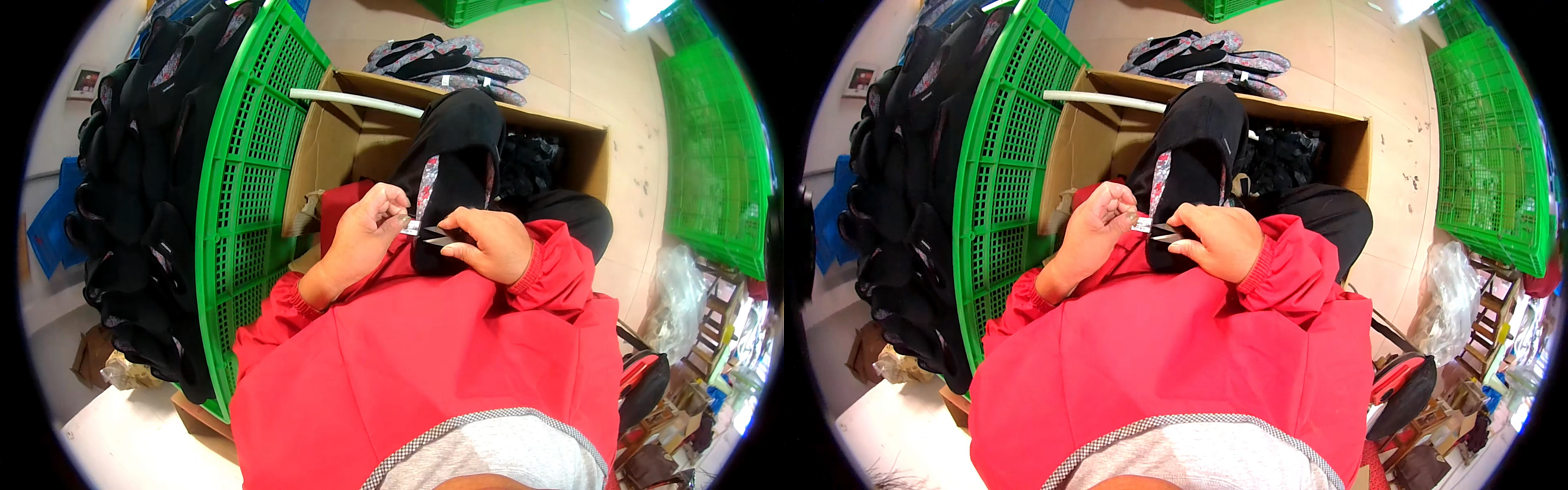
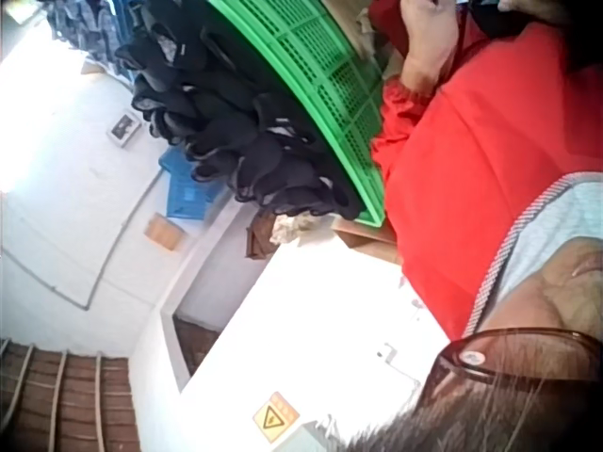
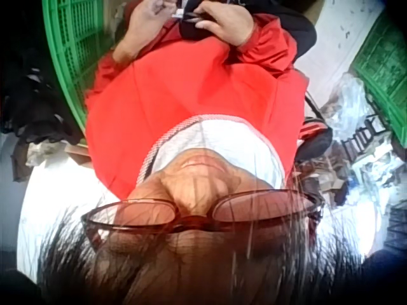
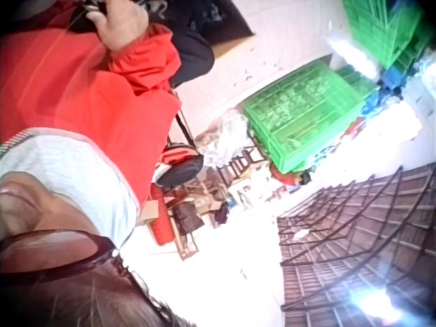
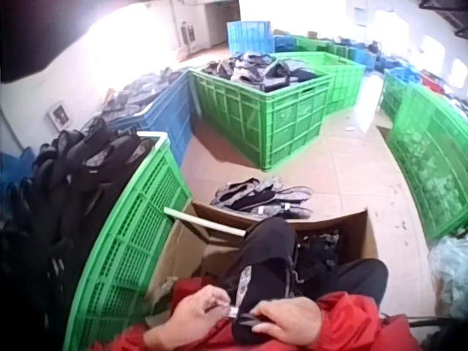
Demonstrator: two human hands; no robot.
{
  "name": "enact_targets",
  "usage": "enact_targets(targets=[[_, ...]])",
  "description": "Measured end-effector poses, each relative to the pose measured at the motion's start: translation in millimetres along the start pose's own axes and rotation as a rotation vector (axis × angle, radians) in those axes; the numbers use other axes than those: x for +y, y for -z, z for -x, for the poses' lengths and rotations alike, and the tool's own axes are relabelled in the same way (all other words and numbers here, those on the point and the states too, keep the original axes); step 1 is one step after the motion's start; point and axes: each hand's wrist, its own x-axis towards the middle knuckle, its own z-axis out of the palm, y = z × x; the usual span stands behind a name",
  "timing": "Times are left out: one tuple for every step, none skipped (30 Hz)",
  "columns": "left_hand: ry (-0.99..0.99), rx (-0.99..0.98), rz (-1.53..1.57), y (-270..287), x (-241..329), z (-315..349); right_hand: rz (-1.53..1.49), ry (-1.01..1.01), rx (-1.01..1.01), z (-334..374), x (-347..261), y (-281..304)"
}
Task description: The person sits on the floor and uses a small blade to trim loose threads and excess fabric from the edges of black slippers. They pick up each slipper from a cardboard box, trim the edges, and place the finished slipper into a green plastic crate.
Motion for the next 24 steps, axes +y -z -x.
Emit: enact_targets(targets=[[-0.012, -0.018, 0.038, -1.3, 1.3, 1.0, 0.048, 0.016, -0.026, -2.3, -2.1, 0.9], [-0.009, -0.022, 0.072, -3.3, 2.7, 2.5, 0.083, 0.016, -0.059, -4.3, -4.7, 1.1], [-0.006, -0.026, 0.106, -5.8, 3.9, 4.4, 0.119, 0.016, -0.092, -6.4, -7.6, 0.8], [-0.006, -0.031, 0.140, -7.4, 4.2, 5.5, 0.156, 0.017, -0.125, -8.3, -10.6, 1.0], [-0.011, -0.028, 0.143, -7.9, 2.8, 6.3, 0.187, 0.015, -0.140, -10.0, -14.2, 1.6], [-0.016, -0.025, 0.147, -8.4, 0.7, 7.1, 0.218, 0.014, -0.155, -11.6, -18.1, 2.1], [-0.020, -0.025, 0.151, -9.1, -0.1, 7.6, 0.249, 0.009, -0.168, -12.7, -21.1, 1.9], [-0.018, -0.028, 0.149, -9.8, 0.5, 7.8, 0.279, 0.007, -0.190, -13.8, -23.1, 1.5], [-0.015, -0.031, 0.147, -10.5, 2.8, 7.5, 0.310, 0.005, -0.212, -15.2, -24.6, 1.1], [-0.014, -0.034, 0.143, -11.1, 4.8, 7.2, 0.342, 0.006, -0.233, -16.8, -26.2, 0.5], [-0.016, -0.035, 0.156, -11.9, 3.9, 7.2, 0.352, -0.004, -0.236, -17.8, -28.1, -1.1], [-0.018, -0.036, 0.169, -12.8, 2.3, 7.1, 0.363, -0.013, -0.240, -18.7, -30.3, -3.2], [-0.021, -0.038, 0.181, -13.2, 1.5, 7.0, 0.374, -0.022, -0.242, -19.4, -31.7, -4.5], [-0.012, -0.035, 0.181, -13.6, 1.9, 7.4, 0.373, -0.039, -0.244, -20.0, -32.4, -5.1], [-0.002, -0.032, 0.181, -13.9, 2.5, 8.3, 0.371, -0.056, -0.246, -20.5, -33.0, -5.5], [0.009, -0.029, 0.180, -14.0, 2.8, 8.9, 0.370, -0.073, -0.248, -20.7, -33.2, -5.8], [-0.001, -0.031, 0.189, -13.4, 2.1, 8.8, 0.360, -0.068, -0.237, -20.9, -32.4, -6.5], [-0.010, -0.033, 0.197, -12.1, 0.7, 8.2, 0.350, -0.063, -0.227, -21.0, -30.6, -7.5], [-0.019, -0.037, 0.206, -10.8, -1.0, 7.3, 0.341, -0.059, -0.217, -20.9, -28.4, -8.3], [-0.053, 0.013, 0.157, -8.9, -3.1, 5.9, 0.306, -0.046, -0.217, -20.8, -25.9, -8.5], [-0.087, 0.062, 0.108, -6.2, -5.5, 4.0, 0.270, -0.032, -0.217, -20.3, -22.6, -8.2], [-0.121, 0.107, 0.058, -2.7, -6.6, 0.3, 0.235, -0.022, -0.214, -18.3, -18.1, -7.7], [-0.094, 0.198, -0.118, 3.8, 0.4, -5.3, 0.050, -0.010, -0.166, -12.5, -13.2, -5.3], [-0.068, 0.287, -0.294, 13.4, 7.6, -12.0, -0.134, 0.003, -0.115, -2.1, -7.1, -2.0]])
